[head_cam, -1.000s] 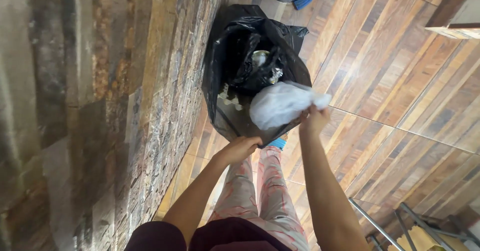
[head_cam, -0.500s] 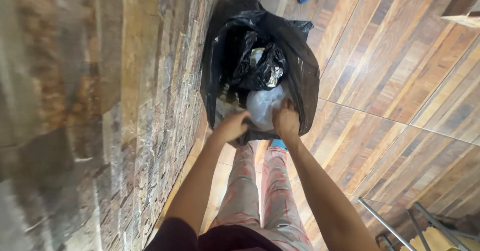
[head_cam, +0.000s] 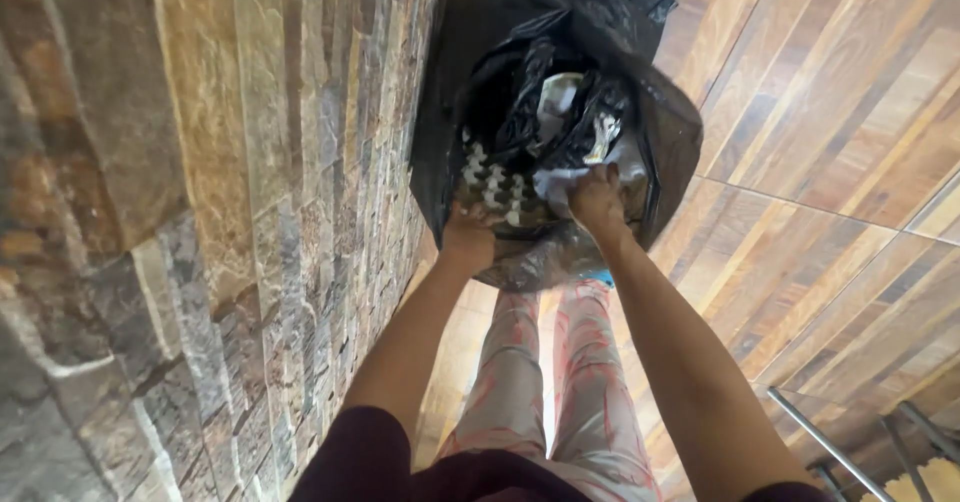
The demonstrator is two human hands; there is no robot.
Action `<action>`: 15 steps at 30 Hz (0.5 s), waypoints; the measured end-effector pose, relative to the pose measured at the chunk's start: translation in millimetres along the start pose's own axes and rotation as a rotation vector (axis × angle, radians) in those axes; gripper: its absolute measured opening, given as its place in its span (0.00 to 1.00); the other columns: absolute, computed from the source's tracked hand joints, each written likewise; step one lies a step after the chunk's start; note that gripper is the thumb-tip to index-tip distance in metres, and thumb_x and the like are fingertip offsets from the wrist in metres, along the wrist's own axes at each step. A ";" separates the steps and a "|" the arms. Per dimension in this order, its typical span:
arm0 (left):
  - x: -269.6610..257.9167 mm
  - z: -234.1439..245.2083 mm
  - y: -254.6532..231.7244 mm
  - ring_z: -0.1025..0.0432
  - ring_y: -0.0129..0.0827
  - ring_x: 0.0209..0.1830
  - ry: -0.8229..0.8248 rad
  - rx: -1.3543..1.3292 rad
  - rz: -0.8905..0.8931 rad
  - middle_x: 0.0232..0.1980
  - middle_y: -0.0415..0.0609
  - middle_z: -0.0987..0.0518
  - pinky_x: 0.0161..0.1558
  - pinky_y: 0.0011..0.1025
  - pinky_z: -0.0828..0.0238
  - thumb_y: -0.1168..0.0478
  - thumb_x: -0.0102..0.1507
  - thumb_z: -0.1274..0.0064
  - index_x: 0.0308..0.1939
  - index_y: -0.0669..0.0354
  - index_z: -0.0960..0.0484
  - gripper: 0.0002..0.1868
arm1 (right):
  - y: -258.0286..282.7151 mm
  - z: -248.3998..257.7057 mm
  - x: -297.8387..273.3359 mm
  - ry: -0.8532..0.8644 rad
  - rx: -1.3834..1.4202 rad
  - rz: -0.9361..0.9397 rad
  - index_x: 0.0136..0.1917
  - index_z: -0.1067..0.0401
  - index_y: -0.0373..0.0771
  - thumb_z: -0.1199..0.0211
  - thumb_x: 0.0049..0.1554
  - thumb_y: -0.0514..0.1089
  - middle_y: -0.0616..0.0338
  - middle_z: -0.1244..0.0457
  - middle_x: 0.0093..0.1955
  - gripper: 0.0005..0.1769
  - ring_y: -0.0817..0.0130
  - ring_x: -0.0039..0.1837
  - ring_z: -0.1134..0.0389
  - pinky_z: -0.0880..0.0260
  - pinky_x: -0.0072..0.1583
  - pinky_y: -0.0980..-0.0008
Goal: Emptying small household trash bins, consolidating waste into a large bag, and replacing liners.
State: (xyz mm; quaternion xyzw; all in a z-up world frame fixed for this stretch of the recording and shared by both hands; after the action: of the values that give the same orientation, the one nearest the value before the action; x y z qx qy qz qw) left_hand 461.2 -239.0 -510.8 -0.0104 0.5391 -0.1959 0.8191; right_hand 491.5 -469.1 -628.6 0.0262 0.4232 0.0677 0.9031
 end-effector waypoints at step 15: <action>-99.5 -9.3 -4.3 0.26 0.36 0.56 -0.451 0.051 0.050 0.42 0.45 0.16 0.76 0.67 0.58 0.63 0.61 0.50 0.35 0.50 0.12 0.10 | -12.4 151.8 -197.6 0.199 -0.057 0.274 0.61 0.26 0.52 0.44 0.61 0.45 0.61 0.32 0.59 0.15 0.64 0.70 0.36 0.47 0.76 0.44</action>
State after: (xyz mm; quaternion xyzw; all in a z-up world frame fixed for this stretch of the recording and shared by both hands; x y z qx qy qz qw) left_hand 417.5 -208.2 -426.3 -0.0199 0.3374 -0.1819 0.9234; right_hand 484.2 -508.4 -382.4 0.0512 0.5008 0.2046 0.8395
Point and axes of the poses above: each hand's wrist, its own x-axis towards the middle knuckle, its own z-axis out of the back of the hand, y = z × x, the point moved 4 cm from there along x, towards the middle knuckle
